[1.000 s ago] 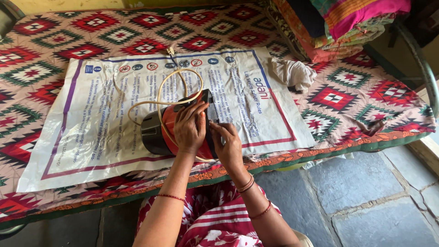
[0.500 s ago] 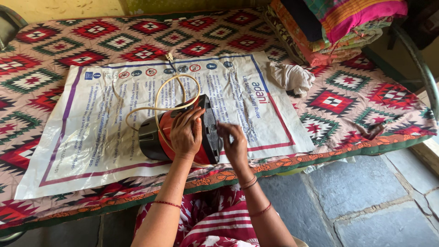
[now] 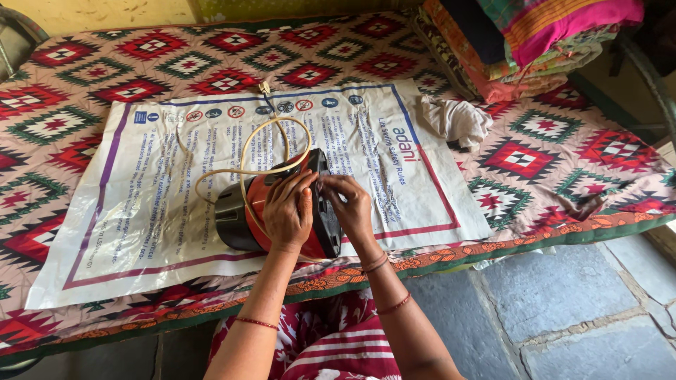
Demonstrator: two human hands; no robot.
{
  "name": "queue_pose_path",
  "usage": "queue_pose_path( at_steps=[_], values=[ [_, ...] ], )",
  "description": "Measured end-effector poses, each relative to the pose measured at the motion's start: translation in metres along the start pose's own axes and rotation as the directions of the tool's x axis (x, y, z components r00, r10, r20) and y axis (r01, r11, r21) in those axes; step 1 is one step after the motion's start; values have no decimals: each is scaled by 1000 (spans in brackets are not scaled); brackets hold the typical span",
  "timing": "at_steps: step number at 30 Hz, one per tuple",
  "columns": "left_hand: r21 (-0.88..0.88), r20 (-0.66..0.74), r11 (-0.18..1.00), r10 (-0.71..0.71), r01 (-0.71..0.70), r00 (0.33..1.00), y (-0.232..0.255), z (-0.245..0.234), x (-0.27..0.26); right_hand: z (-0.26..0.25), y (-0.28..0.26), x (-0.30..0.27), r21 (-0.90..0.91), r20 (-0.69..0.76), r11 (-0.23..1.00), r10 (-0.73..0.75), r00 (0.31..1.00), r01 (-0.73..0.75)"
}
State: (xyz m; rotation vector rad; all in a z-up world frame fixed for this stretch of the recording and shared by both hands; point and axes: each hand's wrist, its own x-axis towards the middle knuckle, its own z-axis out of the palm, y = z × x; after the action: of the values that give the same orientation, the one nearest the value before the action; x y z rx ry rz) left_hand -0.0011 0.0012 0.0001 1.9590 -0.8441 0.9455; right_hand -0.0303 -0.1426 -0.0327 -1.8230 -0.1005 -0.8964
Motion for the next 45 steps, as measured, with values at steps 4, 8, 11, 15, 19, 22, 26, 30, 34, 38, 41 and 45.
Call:
queue_pose_path(
  at_steps=[4,8,11,15,19,22,26,30,34,38,41,45],
  values=[
    [-3,-5,1000,7,-7,1000,0,0,0,11,8,14,-73,-62,996,38,997,-42],
    [6,-12,1000,1,-1,1000,-1,2,0,17,12,21,-161,-108,987,0,994,-18],
    [12,-10,1000,-3,4,1000,0,1,0,18,21,13,-226,-111,969,74,991,-97],
    [0,-18,1000,-3,3,1000,1,0,0,18,51,-10,-257,-102,959,95,990,-119],
    [0,-27,1000,3,-3,1000,1,0,0,-7,64,-20,-368,52,926,114,992,-87],
    [-4,-30,1000,4,-5,1000,2,0,-3,-15,49,-9,-277,62,950,170,984,-146],
    [-2,-33,1000,8,-8,999,1,0,-4,-8,27,22,-52,-49,978,202,978,-204],
    [-10,-29,1000,1,-1,1000,1,1,-4,15,31,37,-200,-76,972,110,991,-124],
    [-1,-13,1000,-5,5,1000,0,0,-6,21,53,57,-237,-94,963,104,990,-124],
    [-12,-16,1000,-13,12,1000,-2,3,-7,23,72,75,-329,-92,943,26,995,-55],
    [-7,-23,1000,-17,17,1000,-3,5,-7,20,75,78,-244,-25,937,252,967,-250],
    [3,-29,1000,-16,16,999,-3,4,-8,13,71,68,-194,66,921,356,932,-338]
  ],
)
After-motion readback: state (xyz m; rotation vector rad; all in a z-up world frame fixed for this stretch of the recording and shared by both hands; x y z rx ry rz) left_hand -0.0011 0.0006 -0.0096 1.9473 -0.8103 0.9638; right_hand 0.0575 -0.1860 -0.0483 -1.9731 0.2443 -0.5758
